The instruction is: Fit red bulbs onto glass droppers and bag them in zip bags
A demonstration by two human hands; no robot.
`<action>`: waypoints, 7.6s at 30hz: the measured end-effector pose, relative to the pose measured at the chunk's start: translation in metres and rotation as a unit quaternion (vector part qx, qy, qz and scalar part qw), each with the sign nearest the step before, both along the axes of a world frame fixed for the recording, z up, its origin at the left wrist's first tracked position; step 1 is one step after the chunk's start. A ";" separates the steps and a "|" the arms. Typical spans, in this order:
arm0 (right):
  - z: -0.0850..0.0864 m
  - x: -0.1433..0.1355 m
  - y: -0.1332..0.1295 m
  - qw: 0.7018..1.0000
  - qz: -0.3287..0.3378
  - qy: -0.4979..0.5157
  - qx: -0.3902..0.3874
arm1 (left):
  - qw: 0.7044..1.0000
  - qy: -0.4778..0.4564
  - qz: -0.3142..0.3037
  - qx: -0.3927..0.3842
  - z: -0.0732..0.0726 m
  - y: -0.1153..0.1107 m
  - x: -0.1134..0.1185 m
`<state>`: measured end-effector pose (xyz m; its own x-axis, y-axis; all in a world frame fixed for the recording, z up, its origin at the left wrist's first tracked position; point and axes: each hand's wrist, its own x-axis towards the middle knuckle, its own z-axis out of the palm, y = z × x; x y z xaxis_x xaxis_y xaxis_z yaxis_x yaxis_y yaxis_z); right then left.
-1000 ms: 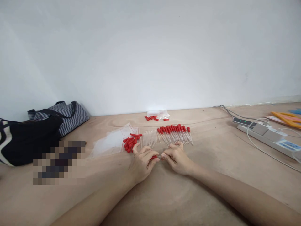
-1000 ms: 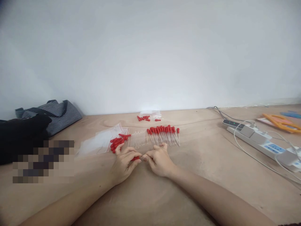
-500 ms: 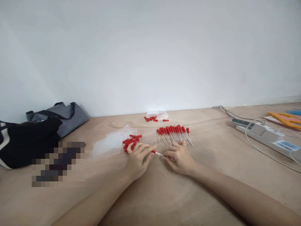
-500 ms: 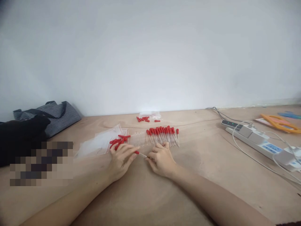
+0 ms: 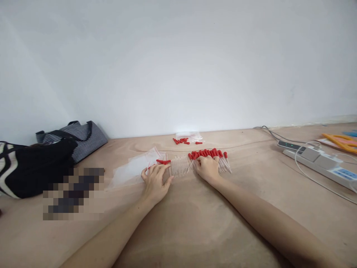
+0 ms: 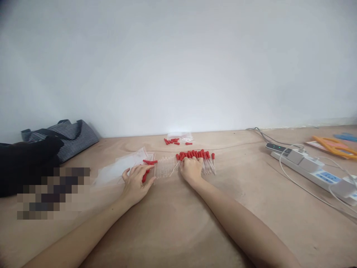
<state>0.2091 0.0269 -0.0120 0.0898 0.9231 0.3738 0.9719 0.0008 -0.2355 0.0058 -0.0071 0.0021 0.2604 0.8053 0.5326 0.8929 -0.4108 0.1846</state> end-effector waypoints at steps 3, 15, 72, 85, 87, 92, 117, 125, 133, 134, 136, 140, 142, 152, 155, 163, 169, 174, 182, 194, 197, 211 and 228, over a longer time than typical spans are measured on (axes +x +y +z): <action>0.001 -0.002 -0.003 0.998 0.041 -0.008 0.042 | 1.000 0.006 -0.012 0.008 -0.003 0.001 -0.001; -0.001 0.002 -0.010 0.985 0.167 -0.029 0.029 | 1.000 0.013 0.001 0.013 -0.004 0.004 -0.005; -0.001 0.022 -0.035 0.975 0.182 0.107 -0.064 | 0.987 0.018 0.122 0.104 0.009 0.014 -0.005; -0.003 0.050 -0.056 0.964 0.204 0.172 0.002 | 0.989 0.056 -0.138 0.010 -0.002 -0.019 0.023; -0.003 0.049 -0.061 0.964 0.216 0.156 -0.009 | 0.988 0.055 -0.141 0.008 -0.003 -0.017 0.024; -0.003 0.041 -0.068 0.952 0.275 0.130 -0.025 | 0.989 0.045 -0.144 -0.002 -0.006 -0.015 0.027; -0.006 0.027 -0.069 0.915 0.349 0.063 0.193 | 0.977 -0.072 -0.176 -0.094 -0.013 -0.016 0.029; -0.002 0.036 -0.062 0.867 0.383 -0.101 0.302 | 0.967 -0.077 -0.208 -0.121 -0.010 -0.018 0.028; 0.001 0.026 -0.068 0.905 0.363 -0.019 0.220 | 0.971 -0.064 -0.226 -0.040 -0.008 -0.021 0.029; 0.002 0.024 -0.069 0.913 0.356 0.004 0.198 | 0.971 -0.065 -0.227 -0.030 -0.007 -0.022 0.030; 0.004 0.020 -0.072 0.926 0.345 0.048 0.147 | 0.971 -0.068 -0.227 -0.011 -0.006 -0.024 0.031; 0.010 0.016 -0.075 0.936 0.335 0.102 0.040 | 0.971 -0.072 -0.230 0.016 -0.004 -0.026 0.032; 0.013 0.015 -0.075 0.939 0.328 0.106 -0.007 | 0.968 -0.071 -0.238 0.027 -0.004 -0.027 0.032; 0.017 0.015 -0.071 0.922 0.326 0.163 -0.131 | 0.969 -0.026 -0.245 0.017 -0.002 -0.027 0.032; 0.018 0.015 -0.070 0.920 0.322 0.166 -0.147 | 0.970 -0.021 -0.241 0.013 -0.003 -0.025 0.031; 0.021 0.012 -0.071 0.902 0.299 0.218 -0.224 | 0.961 -0.020 -0.266 0.078 -0.001 -0.022 0.028; 0.021 0.019 -0.070 0.933 0.336 0.115 -0.052 | 0.973 -0.062 -0.215 0.058 -0.005 -0.014 0.024; 0.016 0.029 -0.070 0.940 0.338 -0.008 0.043 | 0.978 -0.036 -0.207 0.019 -0.009 -0.009 0.022; 0.007 0.021 -0.043 0.991 0.113 0.062 0.042 | 0.997 -0.028 0.041 0.056 0.005 0.007 0.000; 0.001 -0.008 -0.005 0.998 -0.020 0.056 -0.030 | 0.992 0.029 0.117 0.027 0.002 0.024 -0.022; 0.001 -0.009 -0.001 0.998 -0.031 0.054 -0.033 | 0.992 0.030 0.116 0.028 0.000 0.027 -0.020; 0.009 -0.030 0.006 0.999 0.020 0.017 -0.042 | 0.991 0.038 0.126 -0.007 -0.010 0.038 -0.014; 0.023 -0.035 0.009 0.993 -0.001 -0.041 -0.112 | 0.985 0.014 0.148 -0.086 -0.004 0.041 -0.010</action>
<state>0.1741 0.0361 0.0109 0.0691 0.9839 0.1650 0.9877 -0.0442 -0.1498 -0.0038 0.0336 -0.0017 0.0139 0.9257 0.3780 0.9748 -0.0968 0.2012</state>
